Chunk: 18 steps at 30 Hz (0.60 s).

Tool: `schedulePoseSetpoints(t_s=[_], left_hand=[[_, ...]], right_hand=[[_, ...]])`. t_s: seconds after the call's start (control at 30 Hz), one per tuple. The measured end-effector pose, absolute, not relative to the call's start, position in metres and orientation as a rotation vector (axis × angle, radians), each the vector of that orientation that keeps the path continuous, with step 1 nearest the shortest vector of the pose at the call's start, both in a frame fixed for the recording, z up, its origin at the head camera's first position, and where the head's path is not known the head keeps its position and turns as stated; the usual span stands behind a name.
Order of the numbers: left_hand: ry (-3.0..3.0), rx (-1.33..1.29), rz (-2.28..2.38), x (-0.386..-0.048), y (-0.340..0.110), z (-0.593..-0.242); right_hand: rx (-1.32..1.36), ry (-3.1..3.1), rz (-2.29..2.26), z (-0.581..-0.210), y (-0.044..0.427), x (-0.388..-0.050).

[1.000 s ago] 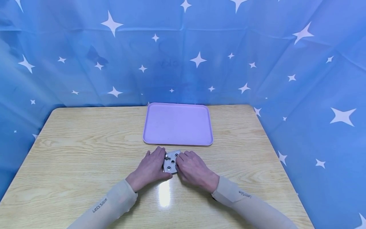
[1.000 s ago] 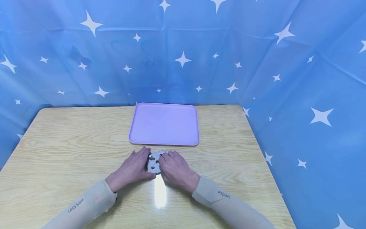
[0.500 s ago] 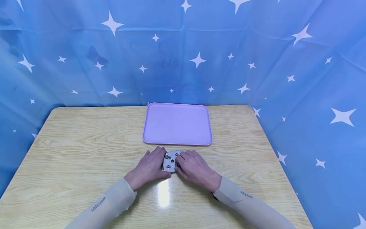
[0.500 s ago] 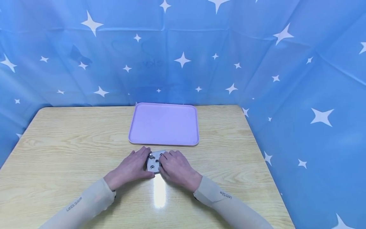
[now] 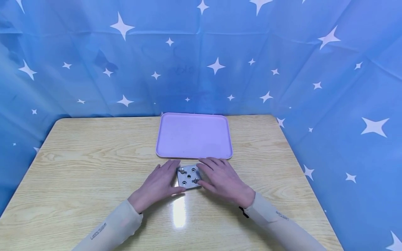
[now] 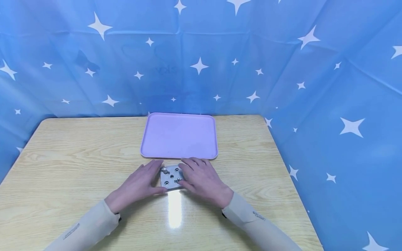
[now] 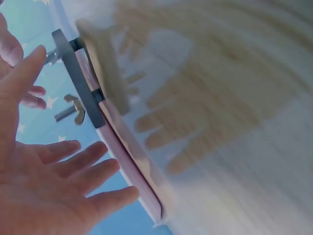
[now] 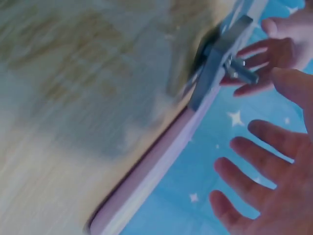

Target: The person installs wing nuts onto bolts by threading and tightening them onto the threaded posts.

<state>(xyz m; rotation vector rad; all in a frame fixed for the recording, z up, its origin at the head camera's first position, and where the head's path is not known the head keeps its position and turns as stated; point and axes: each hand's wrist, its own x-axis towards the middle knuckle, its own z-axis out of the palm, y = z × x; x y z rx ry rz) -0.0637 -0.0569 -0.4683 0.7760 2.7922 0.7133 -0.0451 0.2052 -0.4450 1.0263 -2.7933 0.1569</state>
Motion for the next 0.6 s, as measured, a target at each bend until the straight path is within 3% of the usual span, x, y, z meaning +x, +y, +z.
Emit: schedulePoseSetpoints(t_s=[0.37, 0.6], left_hand=[[2.975, 0.891, 0.746, -0.061, -0.084, -0.455], [3.107, 0.747, 0.601, -0.057, -0.101, -0.458]], right_hand=[[0.841, -2.798, 0.244, -0.437, 0.238, -0.048], [0.730, -2.792, 0.242, -0.441, 0.259, -0.046]])
